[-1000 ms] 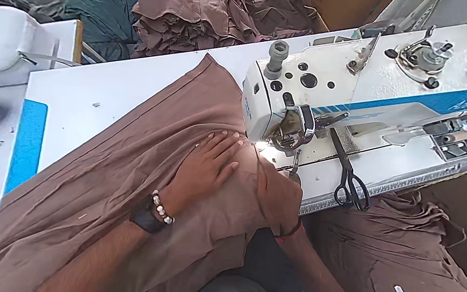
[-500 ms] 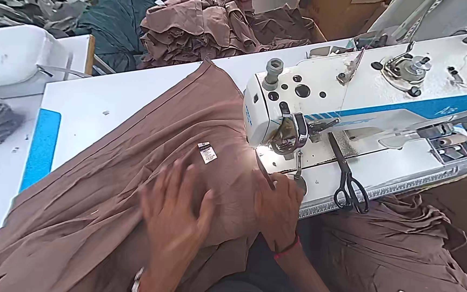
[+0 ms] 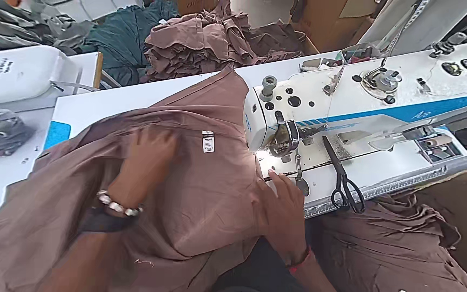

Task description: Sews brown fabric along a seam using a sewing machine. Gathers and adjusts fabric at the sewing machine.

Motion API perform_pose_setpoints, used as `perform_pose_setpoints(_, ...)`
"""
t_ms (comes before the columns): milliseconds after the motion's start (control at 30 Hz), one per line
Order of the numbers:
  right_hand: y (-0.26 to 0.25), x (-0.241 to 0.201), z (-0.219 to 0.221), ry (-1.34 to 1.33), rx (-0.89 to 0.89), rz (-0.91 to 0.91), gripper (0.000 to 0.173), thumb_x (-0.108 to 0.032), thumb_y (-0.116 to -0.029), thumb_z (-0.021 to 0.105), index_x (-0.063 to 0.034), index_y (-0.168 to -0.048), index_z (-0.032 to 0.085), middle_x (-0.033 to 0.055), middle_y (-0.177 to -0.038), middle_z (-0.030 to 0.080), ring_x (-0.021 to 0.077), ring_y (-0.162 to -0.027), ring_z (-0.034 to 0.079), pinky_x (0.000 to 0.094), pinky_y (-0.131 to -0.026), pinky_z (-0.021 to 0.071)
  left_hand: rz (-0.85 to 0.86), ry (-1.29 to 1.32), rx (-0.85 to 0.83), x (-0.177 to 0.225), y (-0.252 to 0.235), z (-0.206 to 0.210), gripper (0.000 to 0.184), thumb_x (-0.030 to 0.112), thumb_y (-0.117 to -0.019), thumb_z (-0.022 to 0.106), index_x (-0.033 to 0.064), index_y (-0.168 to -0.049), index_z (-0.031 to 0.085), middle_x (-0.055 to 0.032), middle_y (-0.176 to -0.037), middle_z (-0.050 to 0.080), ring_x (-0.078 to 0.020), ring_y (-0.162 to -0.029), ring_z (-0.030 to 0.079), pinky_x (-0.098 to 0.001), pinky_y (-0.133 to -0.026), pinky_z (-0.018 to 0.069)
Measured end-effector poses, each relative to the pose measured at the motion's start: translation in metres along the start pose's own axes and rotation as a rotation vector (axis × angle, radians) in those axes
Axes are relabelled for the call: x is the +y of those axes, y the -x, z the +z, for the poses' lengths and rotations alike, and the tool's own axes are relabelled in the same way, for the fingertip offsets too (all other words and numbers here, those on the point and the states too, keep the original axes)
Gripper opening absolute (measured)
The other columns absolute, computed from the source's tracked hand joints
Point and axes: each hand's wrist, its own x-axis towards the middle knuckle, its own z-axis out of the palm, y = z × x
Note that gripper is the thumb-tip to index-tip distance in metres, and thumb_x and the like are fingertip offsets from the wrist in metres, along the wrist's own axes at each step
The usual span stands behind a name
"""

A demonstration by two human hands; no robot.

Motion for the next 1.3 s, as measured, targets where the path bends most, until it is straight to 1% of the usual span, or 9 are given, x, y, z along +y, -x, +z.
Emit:
perform_pose_setpoints(100,-0.021,0.029,-0.024,-0.114,0.164,0.06,0.024,-0.023,-0.1011,0.058,-0.011,-0.109,0.077,0.0067,-0.11,0.075,0.0242,-0.104,0.07,0.0445,-0.087,0.0578,0.166,0.448,0.156,0.103,-0.004,0.016,0.031,0.029,-0.1019,0.052,0.0155,-0.122,0.071,-0.0016,-0.129,0.068,-0.0209,-0.127,0.059,-0.048,-0.107,0.0484)
perform_pose_setpoints(233,-0.043,0.078,-0.041,-0.02,0.082,0.106,0.034,-0.011,-0.0943,0.052,-0.0171,-0.116,0.078,0.0088,-0.112,0.074,0.0292,-0.101,0.069,0.0503,-0.083,0.0543,0.426,0.361,0.28,0.13,-0.006,0.068,0.036,0.03,-0.1064,0.045,0.0197,-0.133,0.067,0.0025,-0.14,0.064,-0.0195,-0.139,0.05,-0.0422,-0.116,0.0409)
perform_pose_setpoints(367,-0.048,0.072,-0.026,-0.076,-0.059,0.054,0.029,-0.018,-0.0952,0.058,-0.0237,-0.113,0.079,0.0086,-0.106,0.069,0.0255,-0.093,0.067,0.0464,-0.074,0.0563,0.506,0.327,0.241,0.116,-0.004,0.068,0.04,0.032,-0.1061,0.045,0.0235,-0.139,0.064,0.0059,-0.147,0.059,-0.0187,-0.146,0.043,-0.0426,-0.121,0.0353)
perform_pose_setpoints(533,-0.054,0.026,0.016,-0.008,0.124,-0.003,0.023,-0.029,-0.1003,0.06,-0.021,-0.11,0.079,0.0047,-0.097,0.071,0.0233,-0.091,0.067,0.0396,-0.077,0.0555,0.506,0.334,0.218,0.113,-0.008,0.069,0.041,0.035,-0.107,0.044,0.0244,-0.141,0.063,0.0069,-0.146,0.06,-0.0174,-0.145,0.044,-0.0413,-0.12,0.0349)
perform_pose_setpoints(833,-0.026,0.008,0.019,0.024,0.099,-0.184,0.041,-0.012,-0.0959,0.05,-0.0281,-0.125,0.073,-0.0113,-0.131,0.07,0.0145,-0.12,0.062,0.0424,-0.097,0.0439,0.68,0.265,0.174,0.092,-0.032,0.063,0.038,0.039,-0.1063,0.043,0.0416,-0.139,0.063,0.0112,-0.142,0.061,-0.019,-0.141,0.045,-0.046,-0.116,0.0333)
perform_pose_setpoints(1033,-0.026,0.008,0.019,0.083,0.216,0.031,0.024,-0.032,-0.0964,0.057,-0.0196,-0.101,0.078,-0.0018,-0.103,0.075,0.0198,-0.097,0.066,0.0417,-0.082,0.0477,0.518,0.228,0.177,0.124,-0.011,0.063,0.044,0.054,-0.1034,0.043,0.0378,-0.139,0.063,-0.0005,-0.143,0.06,-0.0254,-0.14,0.046,-0.0513,-0.115,0.0336)
perform_pose_setpoints(1200,-0.069,-0.007,0.0,-0.07,-0.088,0.185,0.026,-0.034,-0.0839,0.068,-0.0111,-0.071,0.067,0.0094,-0.089,0.068,0.0309,-0.093,0.066,0.0475,-0.075,0.0537,0.367,0.26,0.244,0.142,0.013,0.071,0.048,0.051,-0.1013,0.046,0.0261,-0.139,0.064,-0.0005,-0.147,0.059,-0.0279,-0.144,0.045,-0.0545,-0.119,0.0327)
perform_pose_setpoints(1267,-0.072,-0.02,-0.012,-0.185,-0.15,0.26,0.024,-0.031,-0.0832,0.069,-0.0093,-0.074,0.066,0.0089,-0.091,0.069,0.0259,-0.087,0.067,0.0446,-0.07,0.0536,0.4,0.289,0.249,0.138,0.013,0.069,0.043,0.043,-0.1041,0.045,0.0241,-0.137,0.066,-0.0009,-0.146,0.06,-0.0271,-0.144,0.045,-0.0537,-0.12,0.0316)
perform_pose_setpoints(1300,-0.062,-0.023,-0.016,-0.279,-0.147,0.304,0.025,-0.031,-0.0871,0.068,-0.0064,-0.089,0.07,0.0094,-0.101,0.072,0.0221,-0.086,0.07,0.0422,-0.069,0.0573,0.408,0.285,0.225,0.136,0.014,0.068,0.044,0.043,-0.1055,0.042,0.0258,-0.141,0.063,0.0004,-0.149,0.057,-0.0262,-0.147,0.042,-0.0537,-0.122,0.0292)
